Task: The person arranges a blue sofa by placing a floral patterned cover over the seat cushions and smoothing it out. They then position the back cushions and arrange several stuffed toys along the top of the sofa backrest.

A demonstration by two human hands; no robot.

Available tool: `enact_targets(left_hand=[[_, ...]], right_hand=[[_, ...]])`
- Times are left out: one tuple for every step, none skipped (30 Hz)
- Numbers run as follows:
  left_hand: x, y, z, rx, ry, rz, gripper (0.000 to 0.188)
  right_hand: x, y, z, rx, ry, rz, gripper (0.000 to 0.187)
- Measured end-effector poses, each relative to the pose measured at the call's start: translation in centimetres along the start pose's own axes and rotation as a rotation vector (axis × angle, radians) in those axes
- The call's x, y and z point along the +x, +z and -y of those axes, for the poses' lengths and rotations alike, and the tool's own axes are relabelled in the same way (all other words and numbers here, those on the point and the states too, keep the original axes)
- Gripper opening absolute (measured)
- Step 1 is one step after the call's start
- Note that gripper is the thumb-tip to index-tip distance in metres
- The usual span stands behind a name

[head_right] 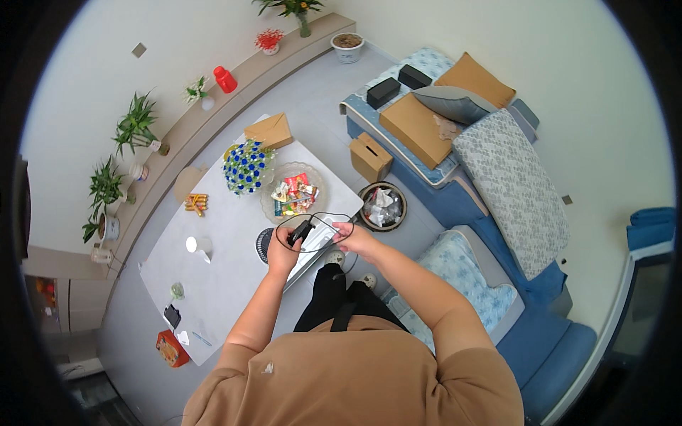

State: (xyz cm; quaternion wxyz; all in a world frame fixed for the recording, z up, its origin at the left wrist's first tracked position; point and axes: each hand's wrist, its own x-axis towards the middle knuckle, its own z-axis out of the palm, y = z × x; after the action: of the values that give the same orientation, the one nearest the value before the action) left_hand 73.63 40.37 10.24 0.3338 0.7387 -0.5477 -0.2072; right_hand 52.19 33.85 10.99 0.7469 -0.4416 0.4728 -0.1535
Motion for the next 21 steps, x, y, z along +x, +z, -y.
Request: enact_targets(left_hand=[[0.0, -0.1, 0.9, 0.008, -0.039, -0.017, 0.023], [-0.1, -0.3, 1.9, 0.016, -0.077, -0.032, 0.023], [0.2, -0.5, 3.1, 0.027, -0.112, -0.045, 0.023], [0.7, -0.4, 4.3, 0.019, -0.144, -0.060, 0.023], [1.2, -0.4, 5.5, 0.011, -0.177, -0.076, 0.023], [1.7, -0.2, 6.7, 0.000, -0.210, -0.090, 0.024], [2.5, 0.1, 8.1, -0.028, -0.244, -0.101, 0.024], [3.5, 0.5, 9.3, -0.065, -0.267, -0.092, 0.024], [4.4, 0.8, 10.5, -0.101, -0.292, -0.082, 0.024], [5.3, 1.1, 11.5, -0.136, -0.319, -0.073, 0.023], [6.3, 1.3, 12.5, -0.195, -0.336, -0.051, 0.023], [7.3, 1.9, 14.1, -0.237, -0.350, -0.043, 0.023], [8.2, 3.3, 16.2, -0.412, -0.348, -0.035, 0.022], [9.0, 4.3, 17.8, -0.572, -0.378, -0.017, 0.023], [10.0, 5.1, 19.4, -0.697, -0.422, 0.002, 0.023], [11.1, 5.4, 20.0, -0.772, -0.492, 0.035, 0.024], [12.0, 5.5, 20.2, -0.843, -0.571, 0.066, 0.025], [12.9, 5.5, 20.3, -0.908, -0.656, 0.080, 0.027], [13.5, 5.8, 20.9, -0.943, -0.711, 0.092, 0.028], [14.1, 6.1, 21.6, -0.976, -0.768, 0.102, 0.030], [14.6, 7.0, 22.9, -0.983, -0.791, 0.118, 0.031]], right_hand=[[1.0, 0.5, 0.1, 0.089, 0.046, 0.011, 0.053], [2.0, 1.0, 0.2, 0.135, 0.071, 0.020, 0.057], [3.2, 1.4, 0.3, 0.183, 0.096, 0.027, 0.062], [4.4, 1.7, 0.5, 0.230, 0.120, 0.034, 0.066], [5.6, 2.1, 0.8, 0.312, 0.130, 0.046, 0.076], [6.7, 2.4, 1.1, 0.351, 0.117, 0.039, 0.075], [8.0, 2.8, 1.4, 0.392, 0.103, 0.033, 0.075], [9.3, 3.2, 1.6, 0.435, 0.088, 0.025, 0.074], [10.5, 3.6, 1.9, 0.473, 0.071, -0.004, 0.067], [11.9, 3.9, 2.1, 0.491, 0.061, -0.024, 0.064], [13.2, 4.1, 2.4, 0.510, 0.050, -0.045, 0.060], [14.7, 4.5, 2.7, 0.529, 0.039, -0.066, 0.057], [16.3, 5.1, 2.6, 0.503, 0.024, -0.153, 0.045], [18.2, 5.2, 1.9, 0.435, -0.001, -0.185, 0.042], [20.6, 5.0, 0.9, 0.366, -0.027, -0.217, 0.040], [22.9, 4.7, -0.2, 0.299, -0.051, -0.254, 0.037], [24.7, 4.6, -1.1, 0.300, -0.032, -0.347, 0.032], [26.3, 4.2, -1.7, 0.257, -0.018, -0.371, 0.031], [27.7, 4.3, -2.2, 0.215, 0.000, -0.387, 0.031], [29.0, 4.3, -2.6, 0.173, 0.017, -0.403, 0.030], [30.1, 4.3, -3.1, 0.165, 0.029, -0.414, 0.031]])
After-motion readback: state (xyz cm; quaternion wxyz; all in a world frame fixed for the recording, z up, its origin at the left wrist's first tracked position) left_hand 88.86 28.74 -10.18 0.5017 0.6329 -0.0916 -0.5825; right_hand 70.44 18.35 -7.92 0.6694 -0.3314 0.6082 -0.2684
